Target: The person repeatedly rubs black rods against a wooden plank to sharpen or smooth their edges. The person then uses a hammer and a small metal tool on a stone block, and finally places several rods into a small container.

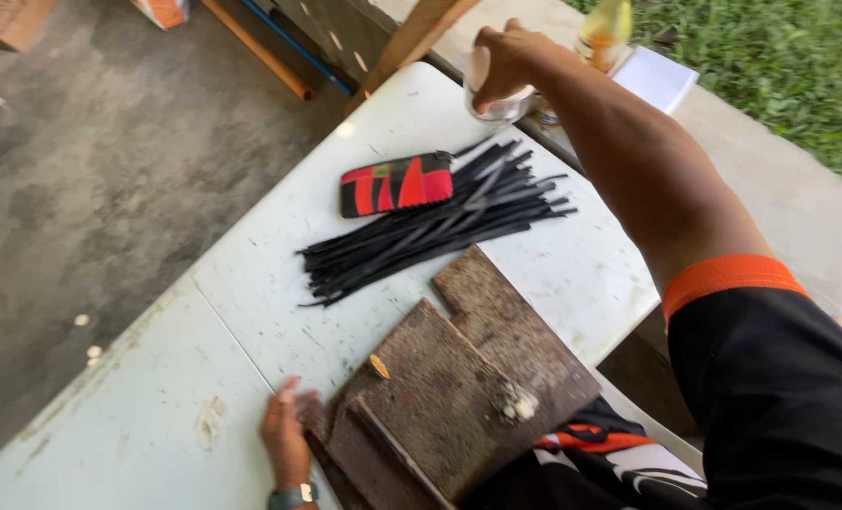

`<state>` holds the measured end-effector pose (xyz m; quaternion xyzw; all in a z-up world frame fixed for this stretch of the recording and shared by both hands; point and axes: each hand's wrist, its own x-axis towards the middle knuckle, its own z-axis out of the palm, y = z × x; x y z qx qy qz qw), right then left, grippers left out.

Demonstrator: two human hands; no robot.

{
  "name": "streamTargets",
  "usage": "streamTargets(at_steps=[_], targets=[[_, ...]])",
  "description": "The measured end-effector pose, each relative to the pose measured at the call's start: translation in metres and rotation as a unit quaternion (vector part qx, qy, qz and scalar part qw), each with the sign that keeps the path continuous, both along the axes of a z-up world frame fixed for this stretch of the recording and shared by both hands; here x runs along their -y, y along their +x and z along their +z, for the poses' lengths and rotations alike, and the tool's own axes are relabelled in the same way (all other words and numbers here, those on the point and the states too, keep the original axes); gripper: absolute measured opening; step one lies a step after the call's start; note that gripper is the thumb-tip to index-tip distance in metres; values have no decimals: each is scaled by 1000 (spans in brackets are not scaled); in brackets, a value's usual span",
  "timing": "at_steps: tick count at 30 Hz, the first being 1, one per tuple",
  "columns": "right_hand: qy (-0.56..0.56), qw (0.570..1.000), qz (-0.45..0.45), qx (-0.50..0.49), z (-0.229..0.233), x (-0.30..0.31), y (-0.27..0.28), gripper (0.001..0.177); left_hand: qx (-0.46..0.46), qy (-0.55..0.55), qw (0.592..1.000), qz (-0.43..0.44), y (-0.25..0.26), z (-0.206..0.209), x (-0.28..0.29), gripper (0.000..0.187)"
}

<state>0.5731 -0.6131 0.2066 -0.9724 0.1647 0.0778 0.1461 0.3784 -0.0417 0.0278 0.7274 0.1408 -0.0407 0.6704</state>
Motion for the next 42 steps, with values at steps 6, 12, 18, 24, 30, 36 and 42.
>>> streamTargets(at_steps=[6, 12, 18, 24, 30, 36, 42], targets=[[60, 995, 86, -2, 29, -53, -94, 102, 289, 229, 926, -80, 4, 85, 80, 55], [126, 967, 215, -46, 19, -119, -196, 109, 276, 232, 855, -373, 5, 115, 246, 149], [152, 961, 221, -69, 5, -97, -242, 109, 301, 143, 810, -483, 7, 76, 291, 149], [231, 922, 308, 52, -1, -38, -260, 109, 184, 24, 802, -568, 21, 36, 307, 138], [79, 996, -9, 51, -9, 17, -287, 127, 207, 99, 819, -525, 29, 28, 355, 125], [9, 1000, -14, -19, -97, 4, -308, 138, 255, 211, 796, -507, 42, 33, 359, 125], [72, 995, 10, 67, -131, 0, -326, 128, 224, 191, 819, -493, 58, 55, 342, 96]])
